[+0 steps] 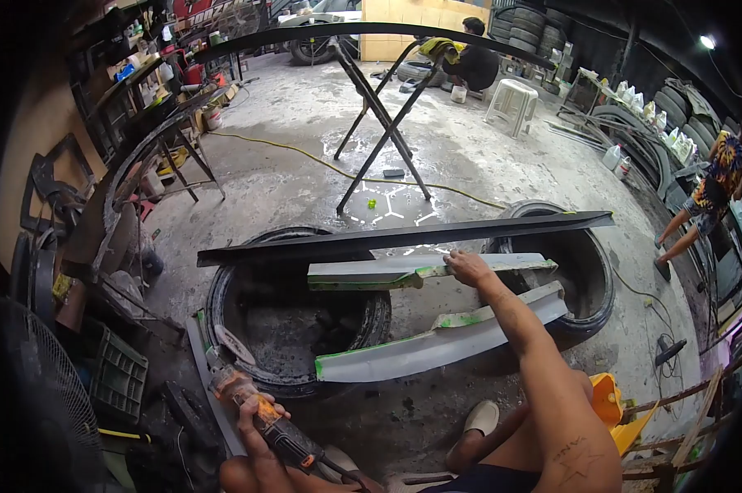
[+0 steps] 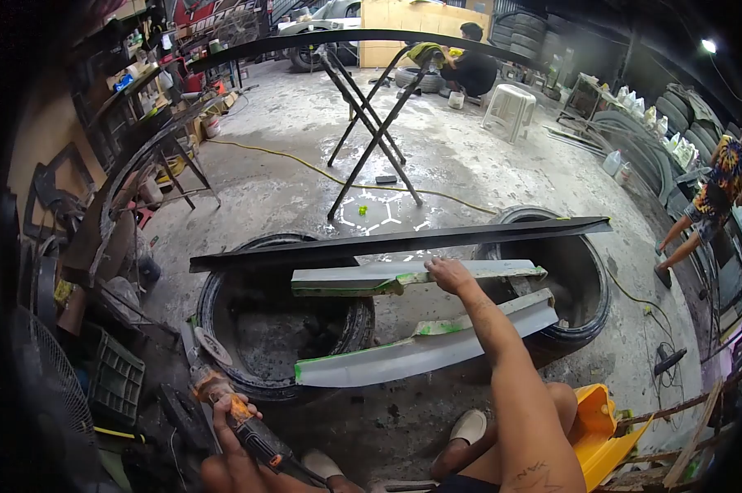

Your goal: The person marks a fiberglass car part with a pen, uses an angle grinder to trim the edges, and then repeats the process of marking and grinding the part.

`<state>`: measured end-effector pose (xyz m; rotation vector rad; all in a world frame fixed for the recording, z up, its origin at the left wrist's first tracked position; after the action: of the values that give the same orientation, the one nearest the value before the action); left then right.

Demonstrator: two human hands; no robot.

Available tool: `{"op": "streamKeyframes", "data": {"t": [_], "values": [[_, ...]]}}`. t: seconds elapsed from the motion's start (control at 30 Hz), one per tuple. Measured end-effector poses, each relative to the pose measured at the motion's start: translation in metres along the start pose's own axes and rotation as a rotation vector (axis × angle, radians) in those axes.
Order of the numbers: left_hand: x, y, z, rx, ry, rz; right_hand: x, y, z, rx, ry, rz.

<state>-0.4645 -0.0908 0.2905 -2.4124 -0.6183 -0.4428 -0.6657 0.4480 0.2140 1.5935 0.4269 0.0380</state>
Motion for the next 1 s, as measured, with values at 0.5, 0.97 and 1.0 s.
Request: {"op": "streamKeyframes", "data": {"t": [0.5, 0.97, 1.0], "values": [[-0.021, -0.037, 0.040, -0.066, -0.245, -0.007, 0.106, 0.093, 0.367, -1.489, -0.131, 0.427], [-0.034, -0.062, 0.057, -0.265, -0.314, 0.079, 0.099, 0.041, 0.400, -1.454, -0.428, 0.160], [-0.034, -0.061, 0.057, -0.255, -0.352, 0.074, 0.098, 0.039, 0.405, -1.458, -0.416, 0.166]]}}
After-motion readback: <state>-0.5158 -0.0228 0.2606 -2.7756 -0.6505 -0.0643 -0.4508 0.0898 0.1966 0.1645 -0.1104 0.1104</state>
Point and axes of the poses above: each hand's wrist, its own x-axis away from the middle knuckle, its own y-axis out of the back of the hand, z = x × y, the point moved 6 cm from there along -x, towards the middle knuckle, and after that the axes turned 11 degrees about -z, right-handed, at the moved point
